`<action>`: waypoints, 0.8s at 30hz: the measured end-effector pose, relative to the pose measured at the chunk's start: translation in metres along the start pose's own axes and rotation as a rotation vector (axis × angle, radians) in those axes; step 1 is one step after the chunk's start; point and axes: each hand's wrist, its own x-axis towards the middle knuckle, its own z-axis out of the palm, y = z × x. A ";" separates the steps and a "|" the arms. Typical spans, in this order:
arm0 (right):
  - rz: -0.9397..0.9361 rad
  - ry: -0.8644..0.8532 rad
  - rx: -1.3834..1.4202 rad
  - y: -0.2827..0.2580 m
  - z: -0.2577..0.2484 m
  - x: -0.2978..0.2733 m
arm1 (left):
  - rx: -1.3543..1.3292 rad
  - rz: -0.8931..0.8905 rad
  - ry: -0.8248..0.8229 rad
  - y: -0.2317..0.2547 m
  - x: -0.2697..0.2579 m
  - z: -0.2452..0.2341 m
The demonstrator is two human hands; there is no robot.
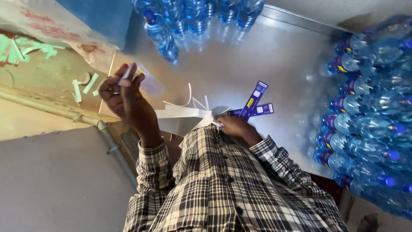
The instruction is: Manually applying plastic labels to clear water bottles by applying adhesive and wrapping them around the bottle body.
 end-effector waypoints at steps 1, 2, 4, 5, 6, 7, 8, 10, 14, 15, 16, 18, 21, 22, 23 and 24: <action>-0.015 -0.001 0.051 -0.010 -0.016 -0.005 | 0.079 0.037 -0.026 -0.003 -0.002 0.002; -0.022 -0.010 0.109 -0.020 -0.029 -0.014 | 0.162 0.063 -0.053 -0.006 -0.008 0.003; -0.099 0.167 0.374 -0.030 -0.042 -0.007 | 0.242 0.031 -0.072 -0.049 -0.048 -0.002; -0.174 0.359 0.636 -0.034 -0.051 -0.002 | 0.310 0.006 -0.099 -0.072 -0.065 -0.002; -0.172 0.363 0.638 -0.038 -0.052 0.004 | 0.308 0.004 -0.103 -0.074 -0.078 0.008; -0.282 0.414 0.980 -0.040 -0.053 0.009 | 0.429 0.080 -0.231 -0.075 -0.092 0.019; -0.391 0.459 1.320 -0.042 -0.055 0.013 | 0.546 0.155 -0.358 -0.077 -0.106 0.031; -0.366 0.577 1.318 -0.043 -0.054 0.012 | 0.619 0.119 -0.408 -0.084 -0.122 0.043; -0.192 0.799 1.306 -0.016 -0.049 0.016 | 0.566 -0.077 -0.609 -0.089 -0.117 0.040; -0.181 0.791 1.311 -0.002 -0.049 0.011 | 0.572 -0.089 -0.607 -0.102 -0.111 0.029; -0.156 0.878 1.217 0.011 -0.049 0.007 | 0.596 -0.145 -0.563 -0.115 -0.102 0.017; -0.121 0.970 1.126 0.028 -0.051 -0.008 | 0.619 -0.205 -0.532 -0.172 -0.072 -0.028; 0.016 1.100 0.933 0.037 -0.052 -0.032 | 0.684 -0.199 -0.221 -0.266 -0.012 -0.081; 0.059 1.138 0.861 0.039 -0.051 -0.039 | 0.749 -0.151 -0.237 -0.273 0.010 -0.082; 0.104 1.172 0.787 0.041 -0.050 -0.046 | 0.814 -0.101 -0.255 -0.280 0.033 -0.083; 0.114 1.176 0.788 0.043 -0.048 -0.050 | 0.812 -0.108 -0.263 -0.285 0.043 -0.077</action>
